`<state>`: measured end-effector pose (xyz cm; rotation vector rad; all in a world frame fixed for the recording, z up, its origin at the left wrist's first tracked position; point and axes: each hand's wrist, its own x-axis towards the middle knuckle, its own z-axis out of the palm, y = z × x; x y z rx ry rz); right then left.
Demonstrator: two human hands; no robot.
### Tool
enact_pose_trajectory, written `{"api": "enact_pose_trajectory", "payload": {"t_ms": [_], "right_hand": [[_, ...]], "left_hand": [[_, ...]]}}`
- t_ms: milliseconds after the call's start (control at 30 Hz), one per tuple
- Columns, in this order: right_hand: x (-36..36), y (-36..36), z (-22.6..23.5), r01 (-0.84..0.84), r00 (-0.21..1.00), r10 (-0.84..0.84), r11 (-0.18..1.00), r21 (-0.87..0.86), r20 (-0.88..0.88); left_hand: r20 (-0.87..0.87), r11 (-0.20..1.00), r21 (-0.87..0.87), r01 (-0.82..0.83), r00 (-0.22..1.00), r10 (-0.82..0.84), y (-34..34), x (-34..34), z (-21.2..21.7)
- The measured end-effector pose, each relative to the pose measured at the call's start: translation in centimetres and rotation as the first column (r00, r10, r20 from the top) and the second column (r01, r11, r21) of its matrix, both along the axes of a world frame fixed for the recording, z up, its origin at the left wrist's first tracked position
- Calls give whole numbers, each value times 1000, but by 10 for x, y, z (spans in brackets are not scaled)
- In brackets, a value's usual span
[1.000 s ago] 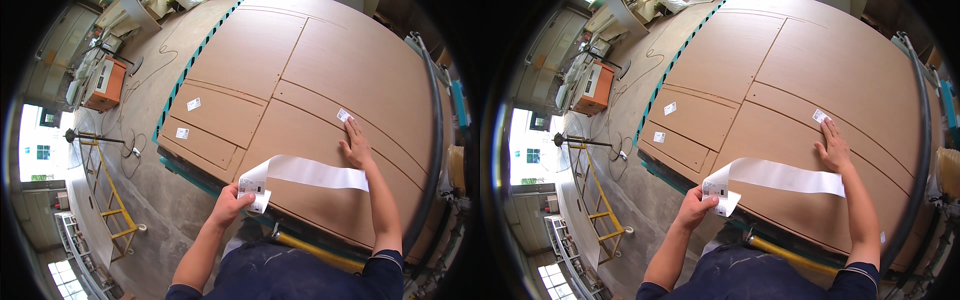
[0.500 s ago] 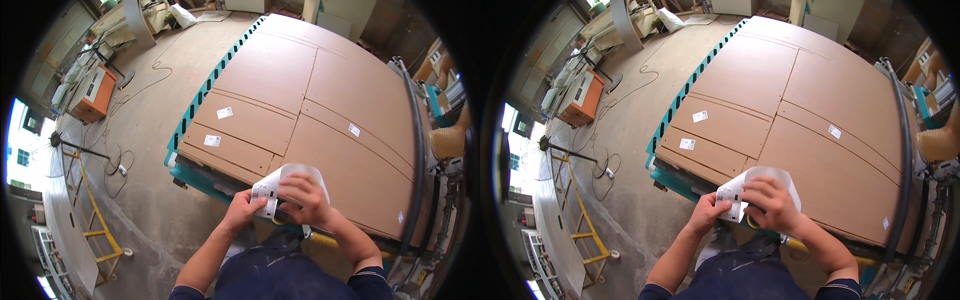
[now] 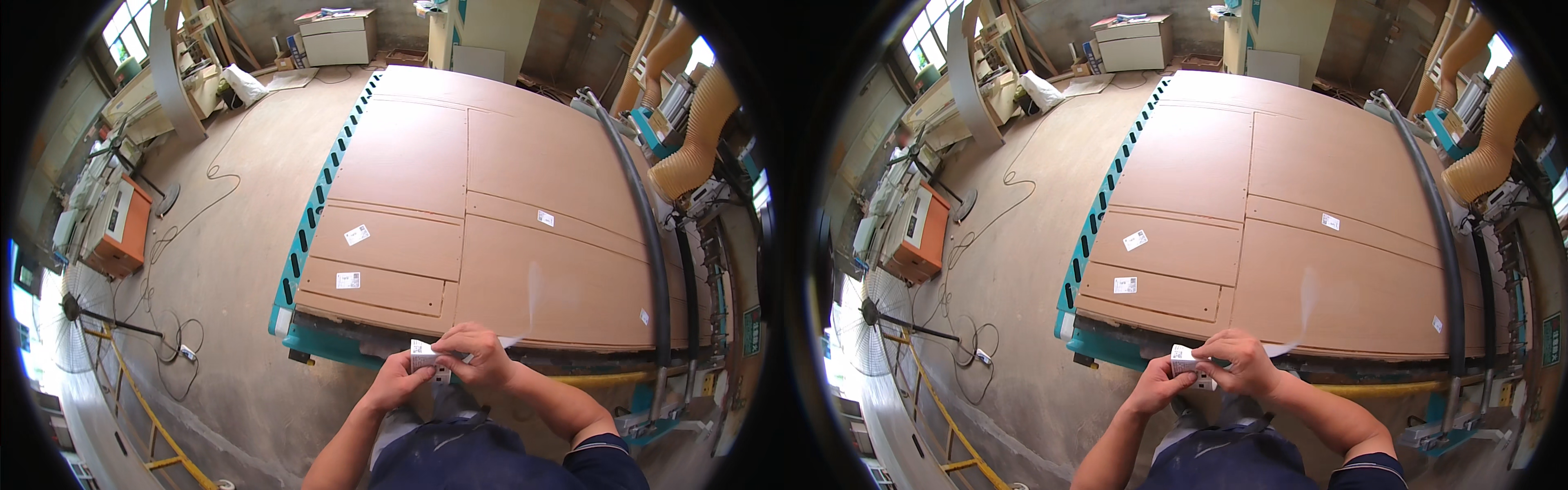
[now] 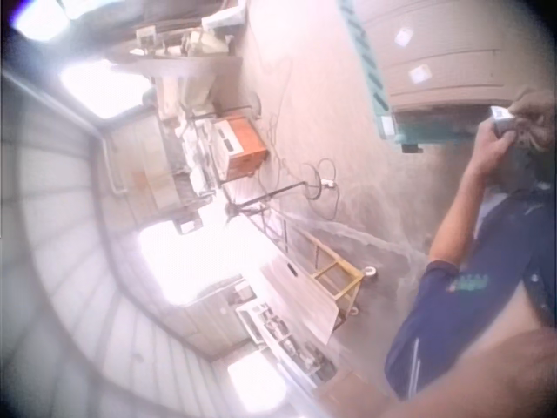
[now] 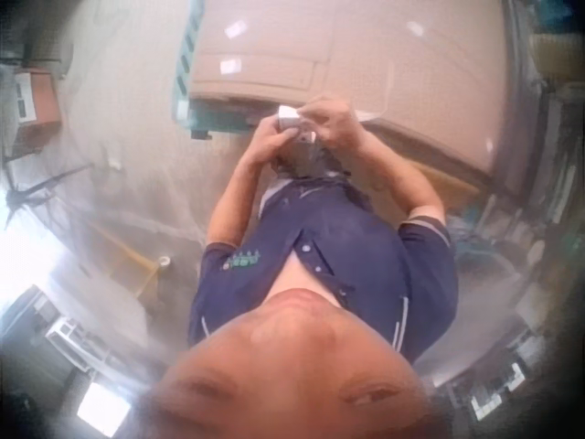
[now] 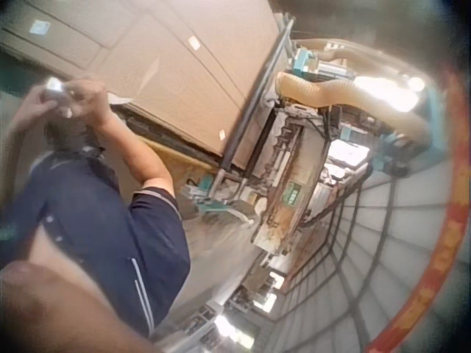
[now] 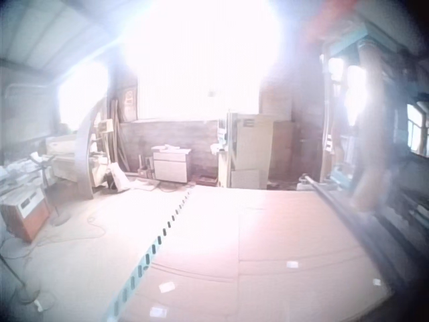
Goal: The person peels adhesive labels from a strip and places them onto specific sections of a large wooden board on a manufacturing machine table.
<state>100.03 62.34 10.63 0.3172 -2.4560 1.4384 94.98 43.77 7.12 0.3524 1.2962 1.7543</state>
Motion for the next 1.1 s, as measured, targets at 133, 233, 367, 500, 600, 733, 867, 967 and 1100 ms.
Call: {"api": "enact_pose_trajectory", "payload": {"t_ms": [133, 233, 367, 500, 600, 733, 867, 967, 1100], "right_hand": [[-17, 31, -4, 46, 948, 23, 977, -207, 317], [-40, 69, -14, 8, 893, 126, 955, -296, 433], [-114, 157, -52, 126, 883, 172, 810, -573, 437], [-229, 290, -103, 519, 851, -474, 690, -505, 226], [-289, 336, -146, 609, 791, -569, 701, -372, 224], [-307, 408, -193, 576, 796, -585, 653, -491, 155], [-248, 530, -195, 797, 505, -863, 452, -401, 31], [-219, 524, -170, 845, 516, -800, 533, 30, -305], [-199, 492, -169, 492, 869, -436, 711, 502, -234]], "left_hand": [[-25, 994, -104, 20, 999, -23, 25, -12, 2], [-37, 990, -143, 1, 999, -7, 49, -22, -10], [7, 973, -227, -30, 999, 32, 81, -35, -19], [61, 928, -371, -38, 996, 65, 91, -42, -35], [106, 892, -442, -92, 982, 154, 102, -46, -31], [67, 829, -545, -125, 979, 192, 120, -56, -30], [43, 807, -554, -205, 961, 273, 132, -62, -27], [65, 808, -543, -228, 948, 311, 134, -62, -30], [169, 864, -402, -303, 903, 396, 142, -63, -32]]}}
